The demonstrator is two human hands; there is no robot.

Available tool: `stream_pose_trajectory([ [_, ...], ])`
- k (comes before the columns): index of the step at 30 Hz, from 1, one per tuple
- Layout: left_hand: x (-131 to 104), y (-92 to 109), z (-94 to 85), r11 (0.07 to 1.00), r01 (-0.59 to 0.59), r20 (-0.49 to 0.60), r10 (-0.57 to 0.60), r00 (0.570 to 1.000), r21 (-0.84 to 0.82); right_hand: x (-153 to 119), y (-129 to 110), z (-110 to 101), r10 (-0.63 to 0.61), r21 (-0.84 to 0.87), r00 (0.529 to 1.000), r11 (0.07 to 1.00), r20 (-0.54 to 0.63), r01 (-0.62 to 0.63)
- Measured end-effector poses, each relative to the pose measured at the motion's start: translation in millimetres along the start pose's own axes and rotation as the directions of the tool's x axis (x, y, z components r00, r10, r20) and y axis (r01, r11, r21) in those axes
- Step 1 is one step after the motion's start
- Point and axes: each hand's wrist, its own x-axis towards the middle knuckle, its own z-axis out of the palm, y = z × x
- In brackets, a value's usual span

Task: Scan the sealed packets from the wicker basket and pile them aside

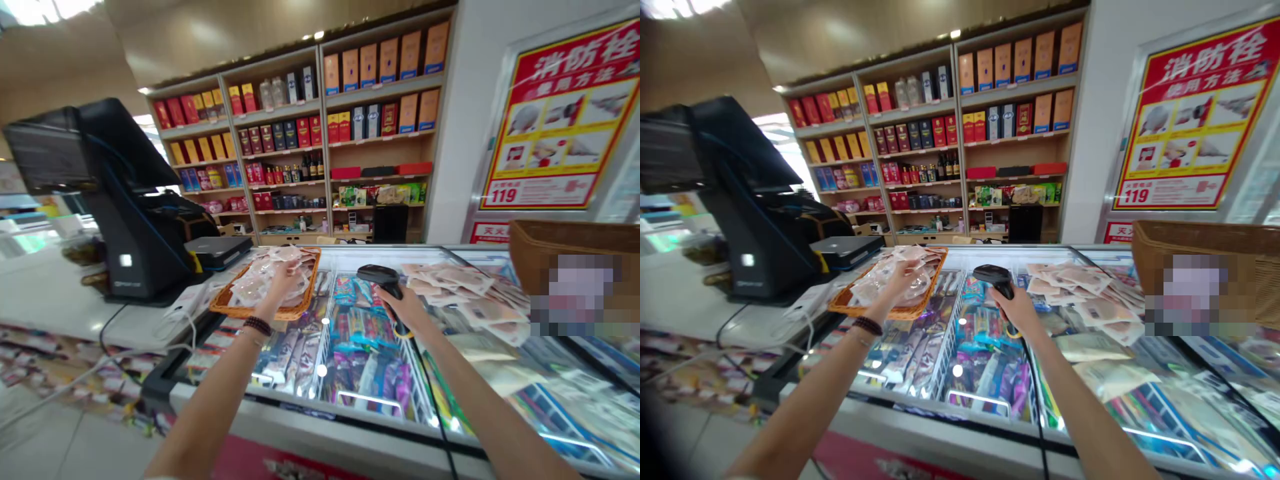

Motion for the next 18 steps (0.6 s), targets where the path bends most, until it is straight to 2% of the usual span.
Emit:
stream_pose_trajectory([
  [3, 3, -9, -21.6, 0.945, 0.047, -0.099, -0.015, 0.995, 0.324, 6, 0, 28, 0.003, 0.035, 0.999, 0.999, 0.035, -0.004],
  [6, 12, -13, -34.0, 0.851, 0.063, -0.131, 0.007, 0.991, 0.521, 3, 3, 47, 0.009, 0.055, 0.998, 0.998, 0.065, -0.013],
  [9, 23, -17, -37.1, 0.790, 0.074, -0.102, -0.014, 0.995, 0.608, -2, 9, 53, 0.022, 0.046, 0.996, 0.999, 0.084, -0.026],
  [13, 28, -23, -29.2, 0.696, 0.089, -0.051, -0.075, 0.996, 0.712, -6, 17, 49, 0.023, 0.035, 0.997, 0.999, 0.077, -0.026],
  [16, 25, -28, -22.0, 0.638, 0.076, -0.056, -0.051, 0.997, 0.767, -6, 18, 47, 0.024, 0.030, 0.998, 0.999, 0.057, -0.026],
  [18, 27, -29, -20.9, 0.632, 0.057, -0.045, -0.034, 0.998, 0.773, -7, 17, 47, 0.024, 0.023, 0.998, 0.999, 0.061, -0.025],
])
